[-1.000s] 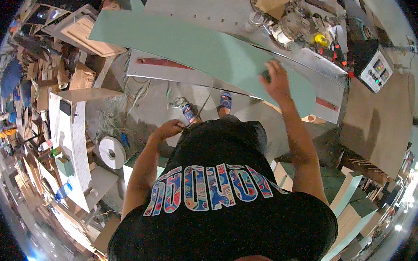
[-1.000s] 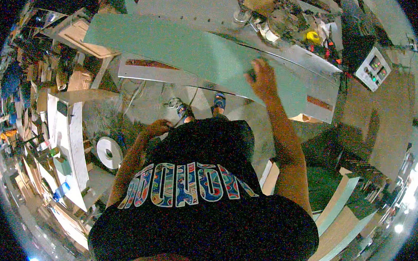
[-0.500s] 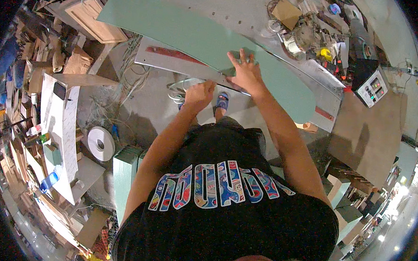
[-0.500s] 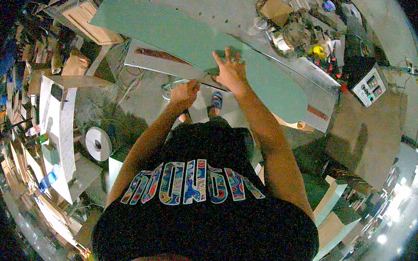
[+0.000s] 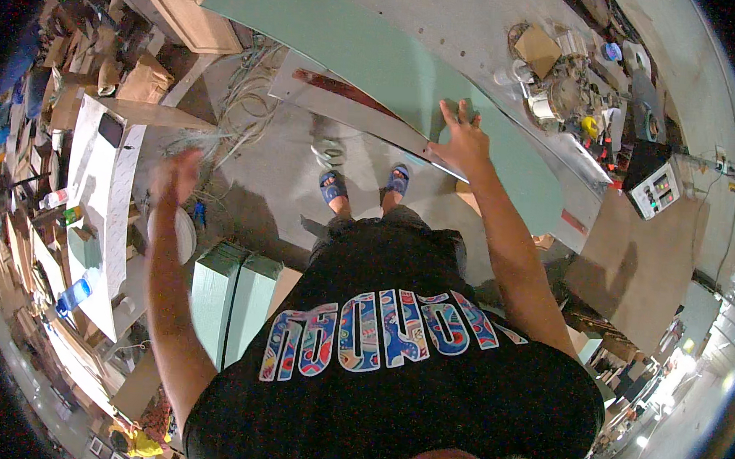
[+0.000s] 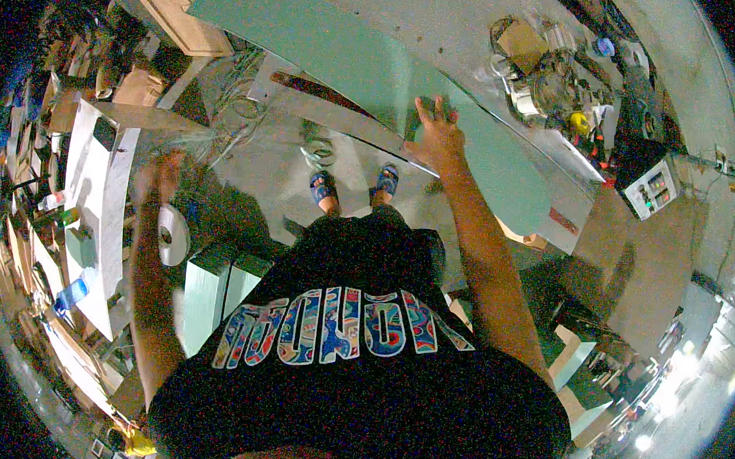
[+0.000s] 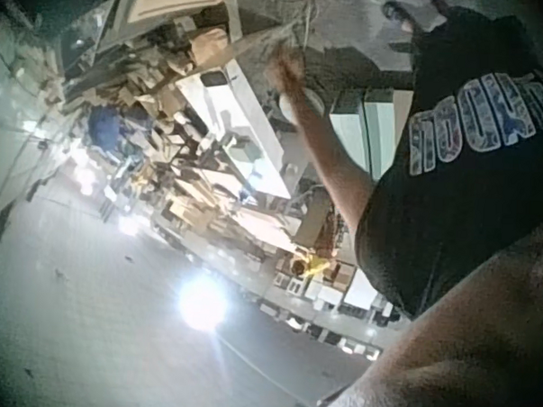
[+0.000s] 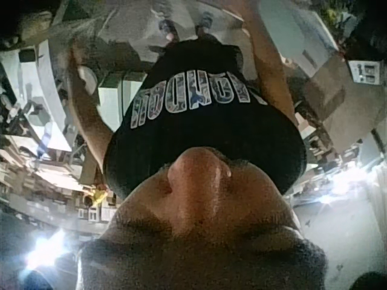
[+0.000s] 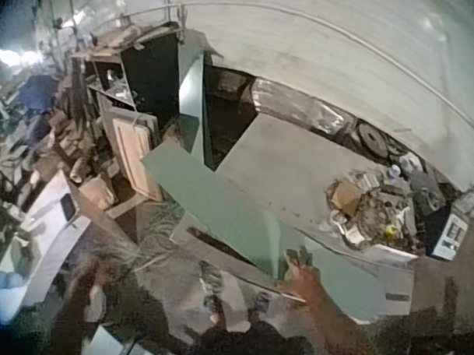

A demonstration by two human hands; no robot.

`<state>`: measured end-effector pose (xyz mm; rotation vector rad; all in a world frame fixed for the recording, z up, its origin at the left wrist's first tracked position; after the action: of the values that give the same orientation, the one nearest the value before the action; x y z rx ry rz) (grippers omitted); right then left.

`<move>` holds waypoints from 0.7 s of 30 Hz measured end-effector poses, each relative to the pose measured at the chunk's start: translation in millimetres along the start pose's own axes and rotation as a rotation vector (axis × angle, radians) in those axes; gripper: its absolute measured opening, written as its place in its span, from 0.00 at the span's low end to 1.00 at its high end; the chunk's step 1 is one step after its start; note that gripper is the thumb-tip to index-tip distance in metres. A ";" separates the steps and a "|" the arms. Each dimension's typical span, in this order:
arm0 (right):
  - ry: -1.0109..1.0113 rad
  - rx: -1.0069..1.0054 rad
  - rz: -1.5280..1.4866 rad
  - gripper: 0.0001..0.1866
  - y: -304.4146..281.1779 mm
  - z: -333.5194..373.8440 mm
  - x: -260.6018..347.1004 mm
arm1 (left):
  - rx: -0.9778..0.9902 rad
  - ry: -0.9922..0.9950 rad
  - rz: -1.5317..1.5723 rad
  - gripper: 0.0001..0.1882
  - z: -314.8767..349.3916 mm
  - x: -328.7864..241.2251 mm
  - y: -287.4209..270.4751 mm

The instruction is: The person uses a heat gun to soften the surface of a green wooden panel, then applies and smooths a red edging strip along the side of the panel on a workshop bench, finally trimming the excess strip with a utility knife.

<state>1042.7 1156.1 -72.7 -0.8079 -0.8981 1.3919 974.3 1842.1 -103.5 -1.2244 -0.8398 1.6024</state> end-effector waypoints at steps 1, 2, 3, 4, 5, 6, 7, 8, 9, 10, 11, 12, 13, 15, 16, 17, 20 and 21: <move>-0.015 0.024 0.011 0.61 2.4 -4.7 5.3 | -0.063 -0.070 0.000 0.12 16.3 53.7 -30.4; 0.030 0.044 0.029 0.62 6.1 -2.7 -2.2 | -0.019 -0.061 -0.107 0.11 -4.3 41.5 -57.2; 0.052 0.059 0.056 0.63 9.4 -2.4 -5.9 | 0.022 -0.058 -0.220 0.11 -17.3 25.2 -92.2; 0.072 0.073 0.050 0.63 8.5 -0.7 -8.7 | 0.027 0.021 -0.321 0.11 -27.7 -32.5 -107.4; 0.073 0.087 0.043 0.64 7.9 0.6 -7.8 | 0.030 0.081 -0.428 0.11 -28.8 -62.5 -116.5; 0.051 0.097 0.041 0.64 3.0 -1.5 -0.9 | -0.021 0.082 -0.260 0.10 -29.5 -23.6 -89.4; 0.032 0.080 0.052 0.65 3.3 -6.7 4.1 | -0.071 0.095 -0.096 0.10 -31.4 13.3 -63.2; 0.021 0.060 0.056 0.66 5.1 -9.9 2.0 | -0.111 0.135 -0.188 0.11 -37.4 17.8 -51.2; 0.004 0.041 0.059 0.66 5.5 -13.4 1.7 | -0.158 0.164 -0.283 0.12 -38.1 22.3 -42.8; 0.025 0.028 0.062 0.67 10.6 -10.6 -6.4 | -0.216 0.177 -0.368 0.13 -46.4 -14.0 -34.0; 0.037 0.015 0.060 0.67 13.8 -10.5 -9.5 | -0.279 0.174 -0.458 0.14 -45.9 -41.4 -38.2; 0.046 0.002 0.059 0.67 15.7 -9.8 -12.1 | -0.261 0.054 -0.470 0.15 -48.3 -43.4 -51.0; 0.053 -0.007 0.059 0.68 16.7 -8.6 -14.4 | -0.241 -0.069 -0.479 0.16 -47.9 -43.4 -67.2; 0.080 0.029 0.056 0.68 15.9 -11.9 -10.6 | -0.282 -0.163 -0.440 0.17 -43.4 -22.4 -92.3; 0.095 0.047 0.055 0.68 14.9 -13.0 -10.4 | -0.248 -0.184 -0.458 0.17 -50.4 -15.9 -90.6; 0.084 0.050 0.046 0.68 11.5 -13.8 -7.4 | -0.214 -0.211 -0.475 0.17 -57.6 -7.2 -87.1; 0.059 0.039 0.013 0.68 5.8 -18.0 3.1 | -0.211 -0.208 -0.413 0.16 -70.8 12.6 -65.6; 0.068 0.024 -0.002 0.68 9.0 -18.4 5.8 | -0.227 -0.230 -0.359 0.17 -75.6 5.4 -59.3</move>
<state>1054.8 1163.0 -88.8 -0.8310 -0.8287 1.3630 1062.1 1866.5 -72.4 -0.9810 -1.3384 1.3949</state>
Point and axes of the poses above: each hand's wrist, its own z-axis away from the middle knuckle, its own y-axis out of the palm, x = y × z, the point moved 9 cm from there along -z, towards the middle knuckle, and after that the axes turned 4 degrees about x, right-handed, at the moved point
